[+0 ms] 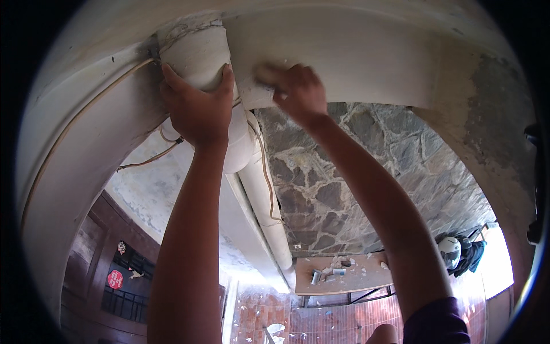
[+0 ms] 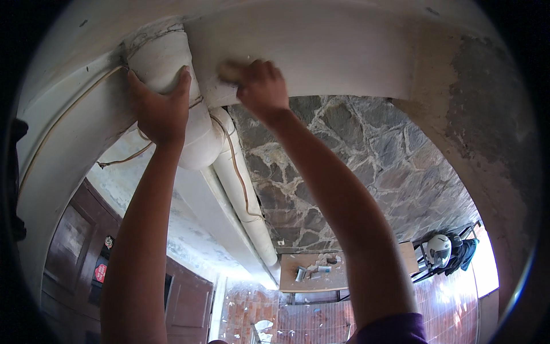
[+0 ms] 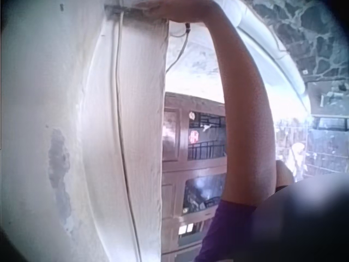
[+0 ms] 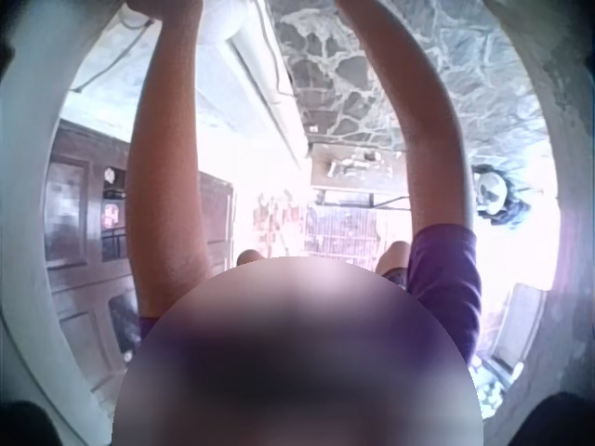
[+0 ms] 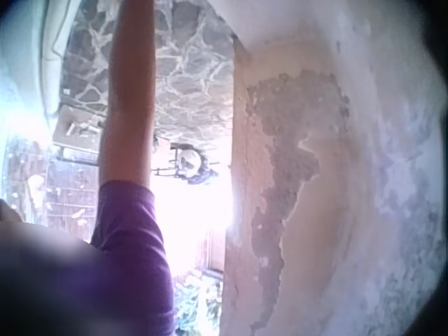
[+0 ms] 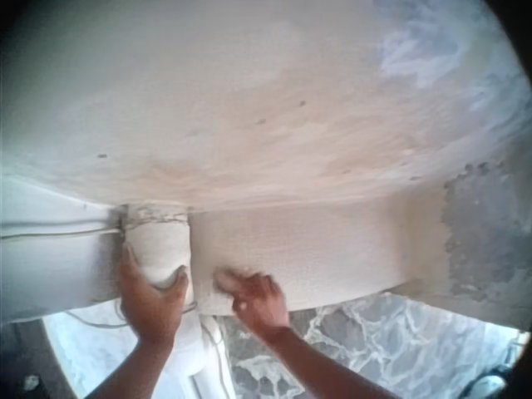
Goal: The person scrapes a section of a wall or ceiling arch using a handheld scraper. They repeatedly remove loose material from the surface, occasionally pausing to clear debris from the tool. The work progresses along the curved arch and near a vertical pipe.
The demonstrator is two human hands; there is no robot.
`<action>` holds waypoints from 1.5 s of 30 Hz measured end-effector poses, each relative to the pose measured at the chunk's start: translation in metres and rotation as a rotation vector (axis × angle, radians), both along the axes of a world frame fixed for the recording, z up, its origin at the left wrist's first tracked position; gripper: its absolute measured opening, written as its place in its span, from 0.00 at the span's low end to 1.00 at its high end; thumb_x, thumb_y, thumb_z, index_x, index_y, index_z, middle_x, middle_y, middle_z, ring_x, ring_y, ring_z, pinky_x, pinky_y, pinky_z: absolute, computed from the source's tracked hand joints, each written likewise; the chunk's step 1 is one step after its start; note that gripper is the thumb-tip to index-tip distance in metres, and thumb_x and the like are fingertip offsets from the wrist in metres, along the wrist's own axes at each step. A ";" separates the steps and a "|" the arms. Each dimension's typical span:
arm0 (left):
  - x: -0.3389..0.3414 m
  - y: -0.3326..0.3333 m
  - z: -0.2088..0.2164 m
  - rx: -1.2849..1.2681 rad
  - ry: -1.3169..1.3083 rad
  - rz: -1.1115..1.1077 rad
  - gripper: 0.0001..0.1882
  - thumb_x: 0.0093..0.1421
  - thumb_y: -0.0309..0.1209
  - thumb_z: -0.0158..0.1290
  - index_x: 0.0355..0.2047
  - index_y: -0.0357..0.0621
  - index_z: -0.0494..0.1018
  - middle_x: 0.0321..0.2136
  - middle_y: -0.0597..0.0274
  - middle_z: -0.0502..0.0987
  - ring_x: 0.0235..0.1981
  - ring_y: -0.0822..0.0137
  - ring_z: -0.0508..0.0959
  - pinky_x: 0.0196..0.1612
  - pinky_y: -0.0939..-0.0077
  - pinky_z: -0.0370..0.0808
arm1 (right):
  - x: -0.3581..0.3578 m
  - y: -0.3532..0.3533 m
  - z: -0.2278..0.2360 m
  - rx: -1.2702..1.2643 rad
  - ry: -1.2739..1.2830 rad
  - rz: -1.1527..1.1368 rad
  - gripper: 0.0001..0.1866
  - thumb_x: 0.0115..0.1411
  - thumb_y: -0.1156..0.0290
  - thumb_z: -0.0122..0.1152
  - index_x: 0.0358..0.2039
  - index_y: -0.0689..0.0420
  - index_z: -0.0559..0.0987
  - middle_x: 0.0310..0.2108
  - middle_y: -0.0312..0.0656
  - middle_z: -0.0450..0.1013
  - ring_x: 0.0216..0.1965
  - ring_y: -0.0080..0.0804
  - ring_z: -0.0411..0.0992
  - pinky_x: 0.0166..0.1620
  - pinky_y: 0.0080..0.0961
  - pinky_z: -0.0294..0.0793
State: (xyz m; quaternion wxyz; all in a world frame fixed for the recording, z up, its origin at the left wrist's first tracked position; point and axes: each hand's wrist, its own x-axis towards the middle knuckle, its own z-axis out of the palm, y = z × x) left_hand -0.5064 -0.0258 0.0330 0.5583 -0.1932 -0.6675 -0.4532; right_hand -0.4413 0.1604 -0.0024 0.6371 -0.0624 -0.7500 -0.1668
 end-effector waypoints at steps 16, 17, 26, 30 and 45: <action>0.001 -0.001 0.001 -0.025 -0.077 -0.025 0.55 0.47 0.60 0.62 0.64 0.33 0.54 0.54 0.39 0.67 0.52 0.43 0.74 0.50 0.53 0.76 | 0.037 0.018 0.006 -0.024 -0.079 -0.085 0.28 0.42 0.69 0.70 0.48 0.48 0.77 0.33 0.42 0.72 0.37 0.37 0.73 0.41 0.33 0.79; 0.000 0.000 0.001 -0.027 -0.062 -0.008 0.55 0.47 0.59 0.62 0.64 0.33 0.55 0.52 0.39 0.68 0.50 0.44 0.76 0.48 0.54 0.77 | 0.040 0.020 0.004 0.074 -0.148 -0.074 0.28 0.42 0.68 0.71 0.48 0.49 0.77 0.32 0.42 0.72 0.37 0.37 0.74 0.41 0.32 0.79; 0.001 0.000 0.000 -0.023 -0.017 0.009 0.54 0.47 0.57 0.62 0.63 0.32 0.55 0.50 0.39 0.68 0.48 0.45 0.77 0.46 0.55 0.78 | 0.079 0.052 -0.015 0.105 -0.064 -0.154 0.30 0.44 0.68 0.71 0.52 0.43 0.77 0.36 0.40 0.73 0.38 0.34 0.74 0.42 0.30 0.80; 0.003 -0.002 0.001 -0.008 -0.035 -0.017 0.54 0.47 0.57 0.62 0.63 0.32 0.55 0.52 0.38 0.67 0.50 0.44 0.76 0.47 0.54 0.78 | 0.091 0.054 -0.015 -0.149 0.145 -0.145 0.26 0.44 0.67 0.71 0.47 0.49 0.78 0.36 0.40 0.73 0.39 0.34 0.74 0.43 0.29 0.80; 0.002 0.000 0.000 -0.018 -0.039 0.019 0.54 0.47 0.58 0.62 0.63 0.32 0.55 0.51 0.38 0.68 0.48 0.44 0.77 0.46 0.55 0.79 | 0.095 0.064 -0.007 -0.344 0.506 -0.092 0.27 0.41 0.63 0.74 0.45 0.50 0.78 0.37 0.40 0.73 0.41 0.36 0.75 0.43 0.33 0.79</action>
